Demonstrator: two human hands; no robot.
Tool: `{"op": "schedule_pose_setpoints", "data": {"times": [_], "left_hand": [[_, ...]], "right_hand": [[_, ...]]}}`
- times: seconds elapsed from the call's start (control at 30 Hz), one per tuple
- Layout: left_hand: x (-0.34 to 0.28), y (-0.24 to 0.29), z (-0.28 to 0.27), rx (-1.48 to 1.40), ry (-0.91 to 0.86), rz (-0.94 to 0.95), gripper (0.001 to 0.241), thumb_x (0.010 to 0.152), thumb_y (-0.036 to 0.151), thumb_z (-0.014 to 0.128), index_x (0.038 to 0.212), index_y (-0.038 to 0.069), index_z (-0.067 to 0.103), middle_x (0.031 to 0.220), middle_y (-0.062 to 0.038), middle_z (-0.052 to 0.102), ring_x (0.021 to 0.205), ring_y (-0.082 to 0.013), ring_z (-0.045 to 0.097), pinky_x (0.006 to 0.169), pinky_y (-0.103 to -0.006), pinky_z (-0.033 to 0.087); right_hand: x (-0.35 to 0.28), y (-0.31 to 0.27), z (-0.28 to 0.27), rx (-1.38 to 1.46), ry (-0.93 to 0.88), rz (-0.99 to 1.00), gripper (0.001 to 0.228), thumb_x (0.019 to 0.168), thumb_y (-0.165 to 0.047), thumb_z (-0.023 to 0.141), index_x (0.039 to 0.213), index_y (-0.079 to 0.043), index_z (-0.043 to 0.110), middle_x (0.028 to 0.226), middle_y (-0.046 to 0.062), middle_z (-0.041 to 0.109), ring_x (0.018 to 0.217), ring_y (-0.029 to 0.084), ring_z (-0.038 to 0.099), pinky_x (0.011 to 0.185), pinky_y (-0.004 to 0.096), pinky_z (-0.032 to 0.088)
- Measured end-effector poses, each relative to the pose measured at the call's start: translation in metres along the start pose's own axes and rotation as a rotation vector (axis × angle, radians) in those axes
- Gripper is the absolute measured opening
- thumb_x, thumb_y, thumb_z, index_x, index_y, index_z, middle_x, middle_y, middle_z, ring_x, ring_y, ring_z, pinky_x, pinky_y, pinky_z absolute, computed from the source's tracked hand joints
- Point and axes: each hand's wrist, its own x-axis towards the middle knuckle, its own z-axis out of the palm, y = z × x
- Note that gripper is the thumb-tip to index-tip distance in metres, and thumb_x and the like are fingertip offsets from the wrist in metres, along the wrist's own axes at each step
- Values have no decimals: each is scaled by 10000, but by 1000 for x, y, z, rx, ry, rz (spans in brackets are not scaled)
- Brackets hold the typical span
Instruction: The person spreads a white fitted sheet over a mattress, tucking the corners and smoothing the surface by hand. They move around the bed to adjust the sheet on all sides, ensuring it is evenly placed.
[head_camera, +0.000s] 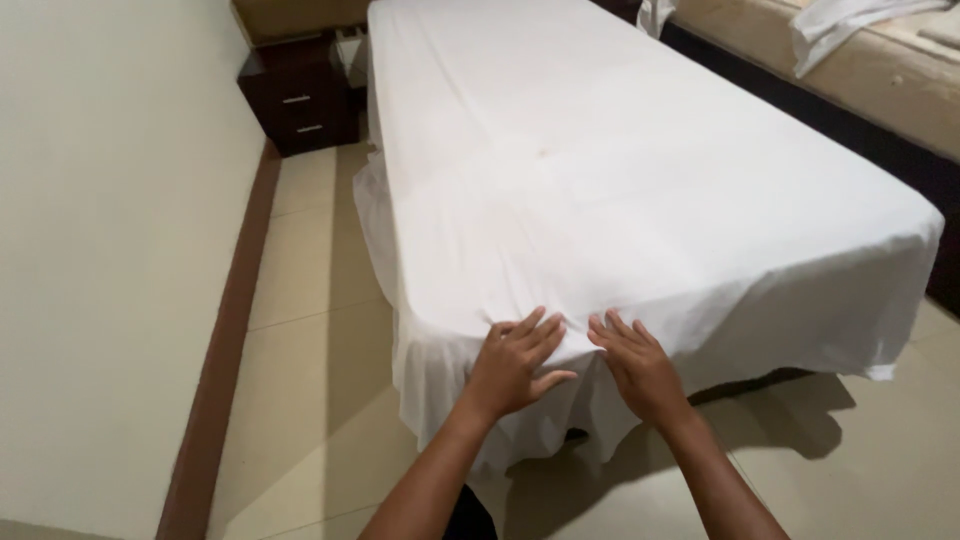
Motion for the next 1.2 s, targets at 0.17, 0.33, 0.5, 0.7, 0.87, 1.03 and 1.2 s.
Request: {"op": "schedule_pose_setpoints", "data": {"times": [0.17, 0.33, 0.5, 0.7, 0.87, 1.03, 1.2], "left_hand": [[19, -3, 13, 41, -4, 108, 681, 842, 480, 809, 1345, 48, 654, 1452, -96, 610, 1401, -298, 515, 1065, -458, 436], [25, -18, 35, -29, 14, 187, 650, 800, 382, 820, 1314, 23, 651, 1457, -104, 608, 1415, -316, 509, 1072, -466, 443], [19, -26, 45, -27, 103, 159, 326, 940, 109, 739, 1263, 96, 697, 1418, -18, 678, 1416, -225, 567, 1075, -397, 483], [19, -25, 37, -143, 96, 158, 350, 913, 117, 736, 1259, 78, 696, 1394, -41, 675, 1383, -240, 569, 1053, -412, 480], [23, -21, 32, -186, 126, 128, 324, 942, 143, 740, 1258, 77, 714, 1366, -46, 697, 1359, -240, 600, 1046, -398, 489], [22, -20, 34, -201, 169, 108, 300, 975, 169, 747, 1257, 71, 729, 1351, -58, 713, 1351, -237, 623, 1056, -384, 502], [22, -20, 34, -183, 139, 116, 395, 910, 216, 802, 1252, 45, 704, 1356, -83, 683, 1358, -265, 594, 1053, -404, 492]], "right_hand": [[5, -3, -3, 7, -22, 30, 360, 997, -126, 589, 1349, -164, 656, 1496, -8, 591, 1479, 240, 439, 1214, 486, 316], [8, -1, -12, 26, -32, 51, 385, 984, -96, 594, 1362, -144, 649, 1505, 7, 577, 1476, 252, 438, 1216, 501, 307], [6, 1, -21, -1, -8, -41, 485, 927, -209, 732, 1400, -211, 623, 1515, -15, 583, 1506, 249, 414, 1237, 483, 329], [9, 14, -26, -127, 120, 84, 832, 730, -315, 864, 1463, -139, 513, 1617, 92, 391, 1518, 340, 316, 1209, 552, 297], [14, 17, -16, -199, 123, 141, 776, 728, -242, 830, 1446, -168, 548, 1620, 75, 392, 1515, 339, 321, 1192, 561, 310], [13, 24, -11, -277, 194, 97, 458, 951, -121, 697, 1392, -228, 635, 1590, 3, 512, 1523, 302, 405, 1227, 535, 340], [6, 18, -27, -190, 194, 61, 402, 949, -89, 644, 1346, -143, 663, 1518, 16, 568, 1482, 312, 446, 1173, 548, 371]]}}
